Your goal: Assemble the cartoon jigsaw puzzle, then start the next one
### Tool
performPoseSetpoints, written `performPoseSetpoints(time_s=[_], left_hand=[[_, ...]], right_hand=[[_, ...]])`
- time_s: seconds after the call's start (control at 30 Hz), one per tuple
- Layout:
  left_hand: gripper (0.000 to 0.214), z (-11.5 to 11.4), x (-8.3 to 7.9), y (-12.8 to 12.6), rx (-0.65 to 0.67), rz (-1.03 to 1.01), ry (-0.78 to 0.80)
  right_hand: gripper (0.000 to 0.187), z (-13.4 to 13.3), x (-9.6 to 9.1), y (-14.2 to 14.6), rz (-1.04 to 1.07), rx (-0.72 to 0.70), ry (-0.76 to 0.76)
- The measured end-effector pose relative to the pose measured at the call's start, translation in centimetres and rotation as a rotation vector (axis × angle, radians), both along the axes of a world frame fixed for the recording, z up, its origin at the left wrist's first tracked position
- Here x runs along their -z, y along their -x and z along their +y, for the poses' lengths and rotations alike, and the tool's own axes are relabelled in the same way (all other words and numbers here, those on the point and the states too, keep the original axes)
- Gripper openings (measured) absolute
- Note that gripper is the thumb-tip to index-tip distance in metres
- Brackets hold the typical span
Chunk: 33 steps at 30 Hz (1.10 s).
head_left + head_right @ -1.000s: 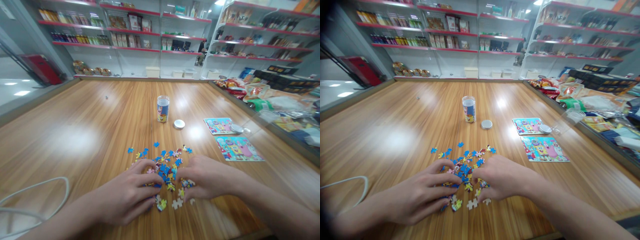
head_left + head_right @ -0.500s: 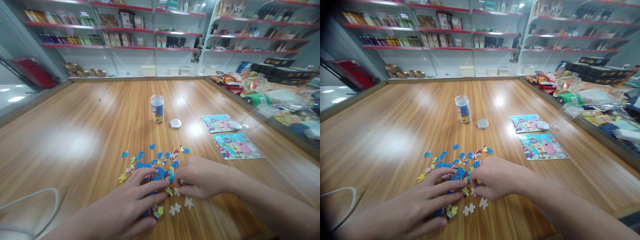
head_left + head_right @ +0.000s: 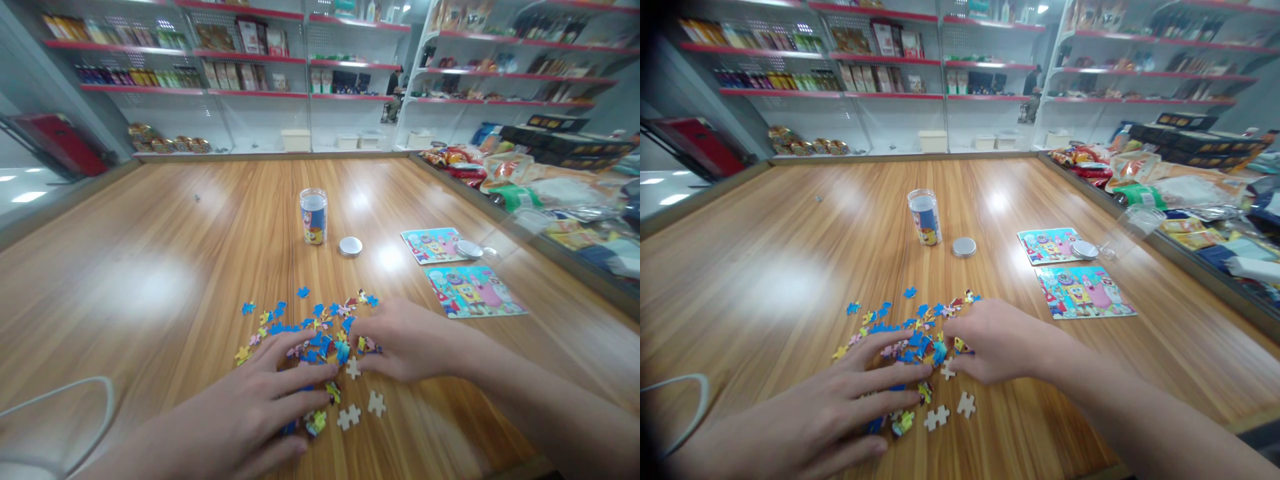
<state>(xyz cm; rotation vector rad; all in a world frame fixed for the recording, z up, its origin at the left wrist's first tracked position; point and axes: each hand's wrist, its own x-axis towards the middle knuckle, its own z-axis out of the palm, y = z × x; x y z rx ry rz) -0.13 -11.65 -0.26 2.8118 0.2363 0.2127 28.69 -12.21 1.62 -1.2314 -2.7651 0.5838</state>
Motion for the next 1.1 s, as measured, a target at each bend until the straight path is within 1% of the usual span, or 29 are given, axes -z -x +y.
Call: performPoseSetpoints(time_s=[0.07,0.2,0.33,0.5,0.63,0.73,0.77,0.8,0.87,0.9,1.03,1.1], left_hand=[[0.047,-0.1,-0.1,-0.1,-0.006,-0.02,0.01],[0.04,-0.2,-0.3,-0.2,-0.049,-0.028,0.036],[0.032,-0.3,-0.3,-0.3,-0.05,-0.061,0.033],[0.032,-0.2,-0.1,-0.3,-0.047,-0.065,0.041],[0.031,-0.1,0.0,-0.2,-0.072,-0.046,0.054],[0.03,0.0,0.0,-0.3,-0.078,-0.045,0.063],[0.03,0.0,0.0,-0.3,-0.079,-0.049,0.064],[0.03,0.0,0.0,-0.3,-0.082,-0.057,0.065],[0.031,0.0,0.1,-0.4,-0.093,-0.079,0.062],[0.032,0.0,0.1,-0.3,-0.099,-0.088,0.06],[0.033,-0.1,0.4,-0.2,-0.116,-0.104,0.051],[0.035,-0.1,0.5,-0.1,-0.111,-0.101,0.051]], right_hand=[[0.021,-0.3,0.2,0.3,-0.006,-0.041,0.038],[0.018,-0.6,0.4,0.9,-0.056,-0.068,0.062],[0.016,-0.7,0.4,1.0,-0.038,-0.101,0.021],[0.018,-0.7,0.8,1.0,0.022,-0.154,0.003],[0.014,-0.6,1.0,0.9,0.022,-0.118,-0.013],[0.011,-0.9,1.0,1.1,0.078,-0.116,-0.015],[0.011,-1.0,1.0,1.2,0.1,-0.136,-0.002],[0.016,-1.2,0.9,1.4,0.109,-0.162,0.017],[0.027,-1.7,1.0,1.8,0.079,-0.202,0.06],[0.028,-1.9,1.1,1.9,0.052,-0.213,0.076],[0.015,-2.3,1.3,2.3,0.009,-0.205,0.08],[0.014,-2.3,1.3,2.4,0.019,-0.2,0.052]])
